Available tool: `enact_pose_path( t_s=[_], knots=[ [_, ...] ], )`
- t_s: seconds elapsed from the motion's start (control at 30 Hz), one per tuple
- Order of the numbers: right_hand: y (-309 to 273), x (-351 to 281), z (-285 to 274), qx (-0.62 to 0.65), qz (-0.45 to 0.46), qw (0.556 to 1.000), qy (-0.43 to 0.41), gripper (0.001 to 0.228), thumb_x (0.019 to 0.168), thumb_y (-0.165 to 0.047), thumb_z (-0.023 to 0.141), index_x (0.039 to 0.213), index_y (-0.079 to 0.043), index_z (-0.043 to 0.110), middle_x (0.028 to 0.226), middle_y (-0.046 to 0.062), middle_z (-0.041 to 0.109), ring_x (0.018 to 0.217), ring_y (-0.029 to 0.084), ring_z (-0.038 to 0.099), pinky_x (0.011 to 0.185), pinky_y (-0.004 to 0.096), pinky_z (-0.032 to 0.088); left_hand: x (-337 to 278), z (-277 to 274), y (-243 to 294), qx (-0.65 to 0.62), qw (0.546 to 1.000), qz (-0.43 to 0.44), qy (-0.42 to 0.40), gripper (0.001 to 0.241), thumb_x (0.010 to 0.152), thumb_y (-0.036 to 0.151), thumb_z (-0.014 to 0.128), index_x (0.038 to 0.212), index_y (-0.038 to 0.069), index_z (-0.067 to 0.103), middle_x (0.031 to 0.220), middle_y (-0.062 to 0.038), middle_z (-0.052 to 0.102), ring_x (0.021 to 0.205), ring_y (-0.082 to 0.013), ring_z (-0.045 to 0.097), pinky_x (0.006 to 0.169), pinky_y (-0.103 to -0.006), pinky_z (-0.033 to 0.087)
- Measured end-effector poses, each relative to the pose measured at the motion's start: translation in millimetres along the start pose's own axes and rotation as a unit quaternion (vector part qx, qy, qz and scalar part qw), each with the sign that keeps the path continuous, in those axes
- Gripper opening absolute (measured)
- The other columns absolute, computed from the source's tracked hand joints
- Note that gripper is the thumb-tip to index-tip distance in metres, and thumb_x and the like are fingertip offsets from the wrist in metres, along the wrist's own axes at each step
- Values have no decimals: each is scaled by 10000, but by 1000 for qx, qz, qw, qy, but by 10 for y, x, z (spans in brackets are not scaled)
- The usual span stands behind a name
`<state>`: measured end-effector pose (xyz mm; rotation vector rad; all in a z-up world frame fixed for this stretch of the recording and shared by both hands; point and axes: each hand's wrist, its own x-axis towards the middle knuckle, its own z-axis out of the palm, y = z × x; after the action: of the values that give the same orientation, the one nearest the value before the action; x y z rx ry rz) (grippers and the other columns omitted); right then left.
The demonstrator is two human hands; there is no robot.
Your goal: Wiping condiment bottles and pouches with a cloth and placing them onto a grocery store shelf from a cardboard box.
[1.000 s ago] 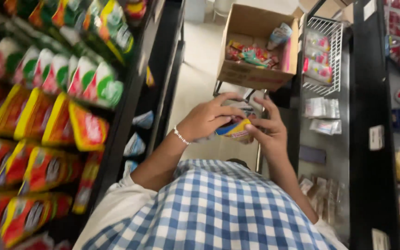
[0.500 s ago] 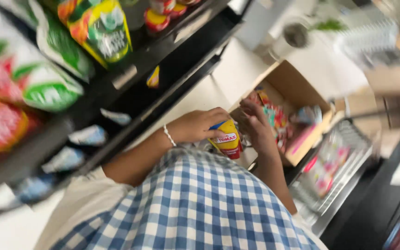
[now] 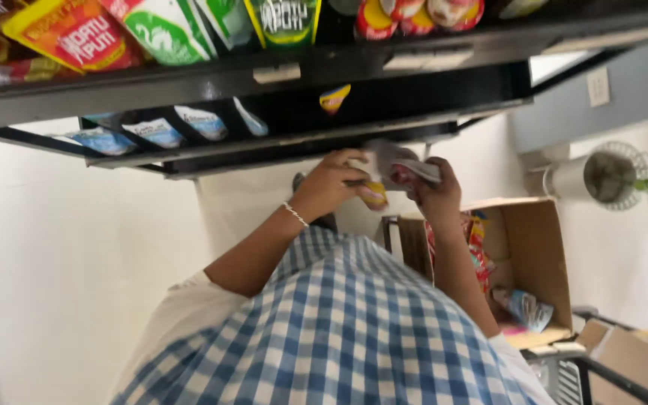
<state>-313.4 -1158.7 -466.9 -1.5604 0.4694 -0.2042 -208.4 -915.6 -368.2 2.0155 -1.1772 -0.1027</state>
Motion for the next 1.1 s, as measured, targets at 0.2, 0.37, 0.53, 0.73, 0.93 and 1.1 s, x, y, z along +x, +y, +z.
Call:
enact_pose_path(
  t_s=[0.2,0.37,0.53,0.73,0.93,1.1],
  knots=[
    [96,96,-237,76,10,997,19,352,931,9,722,1238,-46,560,871,47,653,606,97,575,471,247,428,-77,74,-1125,30,967,-247,57,203,975,243,624,1027,120,778,1021,-70,759,972,-289,699,859,-383,539],
    [205,169,-70,102,86,990,-35,330,939,-4,734,1214,-55,559,868,53,643,609,108,584,472,255,445,164,168,-1879,164,946,-225,169,226,946,275,727,984,58,775,993,-144,728,970,-377,632,887,-466,495],
    [129,-3,247,125,125,979,-97,381,891,-8,741,1218,-72,556,962,44,688,705,103,674,552,253,529,66,942,-2950,228,934,-210,176,157,928,235,729,969,95,785,988,-131,719,1002,-364,615,913,-503,460],
    [488,-217,288,-41,-69,986,-147,364,956,-2,767,1279,-40,605,1085,98,666,976,160,634,820,300,558,108,1102,-3253,167,945,-258,114,229,888,169,729,1115,144,751,1167,-123,666,1101,-364,590,997,-476,479],
    [540,-354,140,-24,118,990,-72,435,893,-38,791,1280,-80,597,1003,60,680,828,107,643,681,261,567,335,1040,-1934,281,895,-331,101,556,828,248,815,1323,117,598,1384,-240,462,1187,-462,450,859,-612,414],
    [665,-567,-236,161,130,978,-9,643,786,92,797,1340,-111,543,1067,34,642,683,90,594,521,242,474,158,1964,-1217,-375,862,-225,-256,584,1082,541,581,1424,73,651,1427,-117,664,1324,-207,601,1165,-375,450]
  ],
)
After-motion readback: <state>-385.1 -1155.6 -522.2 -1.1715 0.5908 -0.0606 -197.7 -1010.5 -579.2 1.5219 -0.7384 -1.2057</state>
